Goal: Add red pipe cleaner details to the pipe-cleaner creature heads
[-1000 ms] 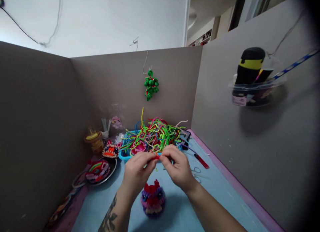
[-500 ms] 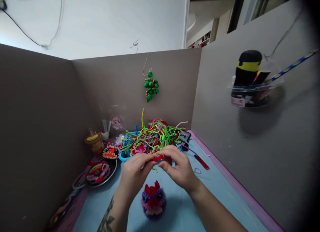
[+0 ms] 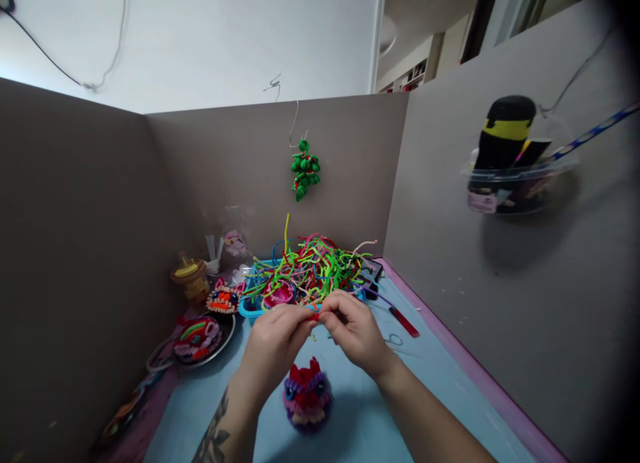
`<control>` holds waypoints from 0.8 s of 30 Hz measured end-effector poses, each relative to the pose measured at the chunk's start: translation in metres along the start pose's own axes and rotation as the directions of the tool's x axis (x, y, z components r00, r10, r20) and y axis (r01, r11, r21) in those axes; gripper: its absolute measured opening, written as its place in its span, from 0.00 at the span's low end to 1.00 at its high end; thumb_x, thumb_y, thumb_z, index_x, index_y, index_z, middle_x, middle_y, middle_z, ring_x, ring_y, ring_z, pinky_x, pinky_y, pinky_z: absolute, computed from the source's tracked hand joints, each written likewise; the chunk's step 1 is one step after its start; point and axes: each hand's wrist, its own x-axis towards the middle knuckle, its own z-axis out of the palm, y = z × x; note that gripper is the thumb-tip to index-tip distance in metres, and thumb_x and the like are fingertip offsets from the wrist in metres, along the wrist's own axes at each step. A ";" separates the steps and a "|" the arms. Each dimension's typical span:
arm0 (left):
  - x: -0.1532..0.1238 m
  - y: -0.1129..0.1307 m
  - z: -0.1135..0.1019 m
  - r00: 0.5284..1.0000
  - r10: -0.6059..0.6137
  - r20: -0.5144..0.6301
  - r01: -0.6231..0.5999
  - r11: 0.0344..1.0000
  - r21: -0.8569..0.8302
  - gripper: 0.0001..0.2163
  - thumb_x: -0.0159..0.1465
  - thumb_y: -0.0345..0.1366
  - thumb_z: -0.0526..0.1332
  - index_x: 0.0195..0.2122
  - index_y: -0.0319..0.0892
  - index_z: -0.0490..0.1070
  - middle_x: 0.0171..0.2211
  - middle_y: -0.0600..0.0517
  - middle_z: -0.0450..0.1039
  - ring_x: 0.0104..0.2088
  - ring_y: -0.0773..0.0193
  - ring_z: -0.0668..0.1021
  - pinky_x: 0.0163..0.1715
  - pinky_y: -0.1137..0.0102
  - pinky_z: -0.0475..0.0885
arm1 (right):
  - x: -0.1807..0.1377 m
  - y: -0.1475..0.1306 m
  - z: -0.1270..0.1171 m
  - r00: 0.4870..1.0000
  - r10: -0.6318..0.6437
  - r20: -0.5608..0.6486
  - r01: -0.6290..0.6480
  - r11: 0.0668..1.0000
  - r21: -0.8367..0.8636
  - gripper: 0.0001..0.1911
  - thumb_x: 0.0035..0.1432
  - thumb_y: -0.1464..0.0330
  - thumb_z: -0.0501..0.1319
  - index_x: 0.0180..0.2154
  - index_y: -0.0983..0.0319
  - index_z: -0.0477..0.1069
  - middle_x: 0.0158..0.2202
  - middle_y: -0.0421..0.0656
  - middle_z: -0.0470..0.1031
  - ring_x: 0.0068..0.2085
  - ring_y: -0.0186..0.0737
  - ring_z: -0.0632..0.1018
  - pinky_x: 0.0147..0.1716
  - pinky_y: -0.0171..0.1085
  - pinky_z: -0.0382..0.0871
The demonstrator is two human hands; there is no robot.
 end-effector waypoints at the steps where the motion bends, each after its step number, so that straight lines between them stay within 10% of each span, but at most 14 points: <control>1: 0.000 0.000 0.000 1.000 -0.005 0.002 0.005 1.000 -0.005 0.03 0.61 0.29 0.61 0.35 0.40 0.72 0.30 0.52 0.76 0.30 0.67 0.77 0.32 0.75 0.71 | 0.000 0.001 0.000 1.000 0.020 0.009 -0.020 1.000 0.013 0.08 0.61 0.68 0.57 0.28 0.62 0.67 0.28 0.41 0.69 0.32 0.36 0.71 0.32 0.34 0.65; 10: 0.003 -0.001 0.000 0.987 -0.159 -0.014 0.156 0.979 -0.130 0.03 0.60 0.30 0.62 0.34 0.42 0.74 0.30 0.53 0.79 0.30 0.69 0.78 0.32 0.76 0.71 | 0.002 0.011 -0.014 0.995 0.065 0.072 -0.074 0.987 0.141 0.15 0.55 0.60 0.64 0.42 0.59 0.74 0.38 0.45 0.73 0.37 0.39 0.74 0.31 0.35 0.68; 17: 0.005 0.001 0.004 0.991 -0.130 -0.012 0.126 0.977 -0.170 0.02 0.60 0.30 0.62 0.33 0.41 0.74 0.28 0.53 0.78 0.29 0.69 0.78 0.31 0.76 0.71 | 0.002 0.006 -0.010 0.997 -0.028 -0.071 0.034 0.996 0.078 0.03 0.57 0.71 0.62 0.32 0.59 0.75 0.29 0.41 0.73 0.34 0.36 0.73 0.34 0.35 0.67; 24: 0.006 0.007 0.005 0.995 -0.075 -0.067 0.061 0.979 -0.193 0.03 0.60 0.30 0.61 0.34 0.41 0.74 0.28 0.52 0.78 0.28 0.68 0.77 0.30 0.75 0.71 | -0.006 0.011 0.009 0.958 0.261 -0.119 -0.184 0.877 0.443 0.09 0.57 0.63 0.62 0.29 0.62 0.71 0.27 0.38 0.66 0.21 0.27 0.64 0.18 0.30 0.58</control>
